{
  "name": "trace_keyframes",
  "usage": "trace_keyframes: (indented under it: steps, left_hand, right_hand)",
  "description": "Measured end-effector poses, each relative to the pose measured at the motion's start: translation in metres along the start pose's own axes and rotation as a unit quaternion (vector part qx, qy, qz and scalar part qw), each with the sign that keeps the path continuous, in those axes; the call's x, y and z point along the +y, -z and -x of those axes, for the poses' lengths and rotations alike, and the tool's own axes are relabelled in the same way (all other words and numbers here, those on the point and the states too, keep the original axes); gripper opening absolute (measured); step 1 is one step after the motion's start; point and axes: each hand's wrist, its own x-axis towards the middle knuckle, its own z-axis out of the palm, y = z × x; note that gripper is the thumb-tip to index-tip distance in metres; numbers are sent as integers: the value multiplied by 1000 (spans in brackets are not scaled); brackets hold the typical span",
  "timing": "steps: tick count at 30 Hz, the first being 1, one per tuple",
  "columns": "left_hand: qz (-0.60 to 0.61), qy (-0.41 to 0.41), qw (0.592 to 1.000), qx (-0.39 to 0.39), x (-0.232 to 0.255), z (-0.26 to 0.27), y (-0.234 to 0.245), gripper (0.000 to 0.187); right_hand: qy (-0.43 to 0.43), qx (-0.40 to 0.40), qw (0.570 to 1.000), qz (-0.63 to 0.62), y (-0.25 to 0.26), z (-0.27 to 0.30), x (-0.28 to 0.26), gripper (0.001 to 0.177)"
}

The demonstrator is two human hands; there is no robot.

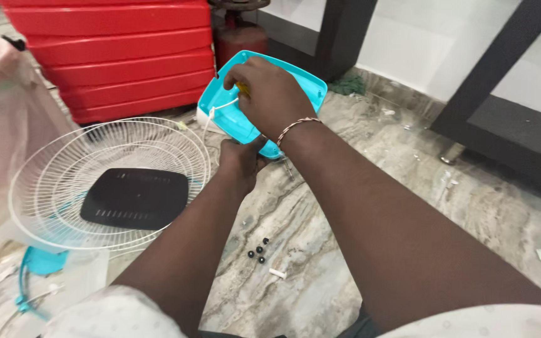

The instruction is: The person disassembles a teal pedestal fan, removes the motor, and uses a screwdriver to adjust internal wiring and components. They then reattach the motor and secure the fan's rear housing.

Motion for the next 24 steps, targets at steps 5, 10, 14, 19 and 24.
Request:
trace_keyframes:
  steps: [5, 10, 14, 19, 24]
  left_hand:
    - [-16, 13, 1000, 7, 11, 2, -4, 23]
    - [-50, 44, 997, 48, 16, 7, -16, 28]
    - [-35, 40, 997, 55, 11, 6, -21, 27]
    - [-45, 54, 994, 81, -2, -4, -17, 19]
    - [-42, 30, 998, 39, -5, -7, -8, 13]
  right_hand:
    - [5, 17, 1000, -2, 3, -10, 9, 23]
    - [-39, 35, 998, -47, 9, -1, 15, 26]
    - [-64, 55, 995, -57, 6, 6, 17, 25]
    - [-55, 59, 997, -16, -6, 4, 17, 28]
    - [-52, 51, 997, -4, -12, 4, 12, 41]
